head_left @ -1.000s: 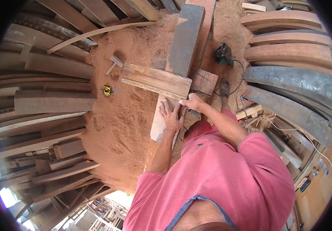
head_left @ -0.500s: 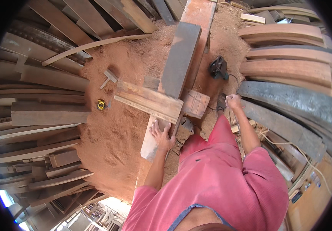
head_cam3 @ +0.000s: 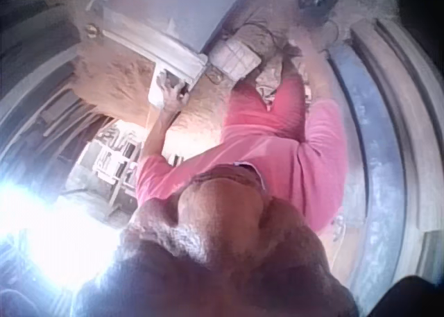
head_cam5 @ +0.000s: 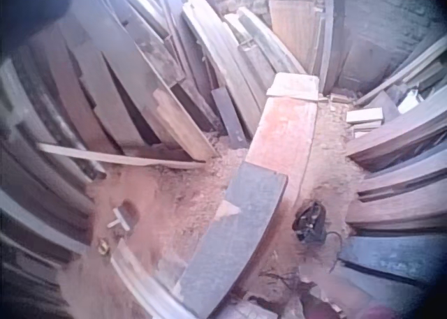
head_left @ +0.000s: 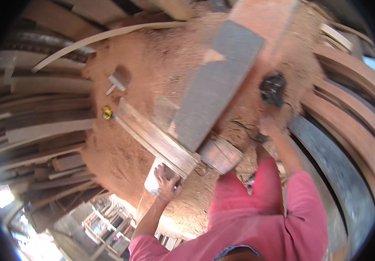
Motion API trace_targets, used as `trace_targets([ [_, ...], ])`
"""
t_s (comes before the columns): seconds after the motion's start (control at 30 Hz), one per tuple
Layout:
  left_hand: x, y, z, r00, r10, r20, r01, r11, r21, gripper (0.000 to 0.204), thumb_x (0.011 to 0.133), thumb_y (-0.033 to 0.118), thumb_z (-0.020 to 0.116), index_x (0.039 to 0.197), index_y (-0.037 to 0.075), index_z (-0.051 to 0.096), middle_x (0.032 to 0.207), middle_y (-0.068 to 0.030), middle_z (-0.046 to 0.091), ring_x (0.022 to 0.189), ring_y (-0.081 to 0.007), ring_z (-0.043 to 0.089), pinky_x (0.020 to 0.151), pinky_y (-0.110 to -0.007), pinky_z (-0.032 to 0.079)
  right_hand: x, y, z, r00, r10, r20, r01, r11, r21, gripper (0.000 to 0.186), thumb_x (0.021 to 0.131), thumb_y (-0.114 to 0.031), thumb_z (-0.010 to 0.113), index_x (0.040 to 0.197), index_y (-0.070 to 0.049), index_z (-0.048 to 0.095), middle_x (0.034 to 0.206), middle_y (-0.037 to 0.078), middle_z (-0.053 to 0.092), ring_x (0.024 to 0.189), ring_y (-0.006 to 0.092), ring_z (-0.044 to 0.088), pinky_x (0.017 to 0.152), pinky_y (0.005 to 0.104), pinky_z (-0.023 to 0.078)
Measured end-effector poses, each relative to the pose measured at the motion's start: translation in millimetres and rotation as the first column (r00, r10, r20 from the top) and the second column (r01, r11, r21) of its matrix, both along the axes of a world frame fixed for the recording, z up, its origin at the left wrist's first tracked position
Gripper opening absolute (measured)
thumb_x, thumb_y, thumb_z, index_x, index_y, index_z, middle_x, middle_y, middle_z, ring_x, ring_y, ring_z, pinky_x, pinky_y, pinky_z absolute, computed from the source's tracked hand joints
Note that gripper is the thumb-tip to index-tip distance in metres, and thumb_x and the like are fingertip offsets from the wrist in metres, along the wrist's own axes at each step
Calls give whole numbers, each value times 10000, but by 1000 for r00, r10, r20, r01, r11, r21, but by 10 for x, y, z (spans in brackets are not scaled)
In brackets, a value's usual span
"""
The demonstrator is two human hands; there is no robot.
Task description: The person measures a long wooden plank with a tape measure and then uses a handheld circular saw to cut the plank into smaller pieces. The person repeatedly positions the plank, measures it, and cuts it, stacking the resulting pieces.
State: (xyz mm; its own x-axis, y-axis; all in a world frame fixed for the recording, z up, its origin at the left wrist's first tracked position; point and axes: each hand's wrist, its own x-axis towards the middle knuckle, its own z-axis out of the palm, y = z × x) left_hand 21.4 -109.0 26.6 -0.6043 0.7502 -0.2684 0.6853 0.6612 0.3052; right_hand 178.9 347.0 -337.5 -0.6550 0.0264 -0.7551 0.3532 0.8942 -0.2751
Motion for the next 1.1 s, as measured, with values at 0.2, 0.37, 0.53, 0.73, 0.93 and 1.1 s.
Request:
trace_targets([
  [0.2, 48, -73, 16, 1000, 3, 4, -2, 1000, -22, 430, 606, 225, 854, 1011, 222, 710, 1530, -391, 279, 1408, -610, 306, 1154, -741, 177, -271, 330, -1195, 903, 396, -165, -385, 918, 96, 340, 951, -232, 574, 1156, -16, 738, 1231, 209, 712, 1136, 387, 682, 999, 500, 542],
  [0.37, 77, -94, -12, 997, 40, 60, -35, 996, -80, 395, 652, 299, 876, 1020, 328, 735, 1566, -335, 233, 1458, -583, 221, 1164, -740, 141, -200, 412, -2307, 842, 483, -242, -446, 874, 191, 350, 951, -234, 578, 1187, -18, 721, 1213, 212, 716, 1129, 388, 683, 995, 503, 540],
  [0.53, 118, -136, -62, 997, 68, 40, -68, 997, -22, 371, 665, 347, 874, 1008, 356, 731, 1588, -343, 208, 1478, -575, 193, 1182, -724, 93, -169, 562, -2833, 800, 520, -300, -466, 853, 237, 364, 952, -237, 581, 1218, -21, 705, 1195, 214, 721, 1123, 388, 684, 991, 506, 538],
  [0.73, 34, -252, -202, 998, 5, 68, -9, 999, 50, 424, 658, 330, 879, 1043, 342, 702, 1574, -371, 202, 1478, -616, 163, 1186, -719, 68, 302, 1107, -2543, 779, 414, -470, -314, 908, 279, 384, 953, -240, 586, 1255, -23, 684, 1174, 218, 726, 1115, 389, 686, 987, 509, 536],
  [0.93, 68, -121, -110, 1000, 28, 6, -28, 999, 47, 528, 589, 234, 816, 1108, 279, 727, 1568, -323, 221, 1414, -587, 244, 1173, -713, 116, 30, 764, -583, 949, -280, -146, 288, 957, 36, 253, 786, -94, 629, 983, 43, 711, 1027, 317, 709, 1041, 496, 665, 926, 530, 535],
  [1.1, 17, -52, -47, 999, 36, 30, -38, 998, 55, 637, 633, 180, 772, 1250, 256, 638, 1570, -330, 210, 1430, -607, 212, 1155, -736, 138, 551, 233, 1654, 806, -575, -141, 542, 812, -216, 447, 809, -240, 795, 1128, 35, 644, 1008, 297, 704, 1042, 499, 659, 898, 520, 521],
])
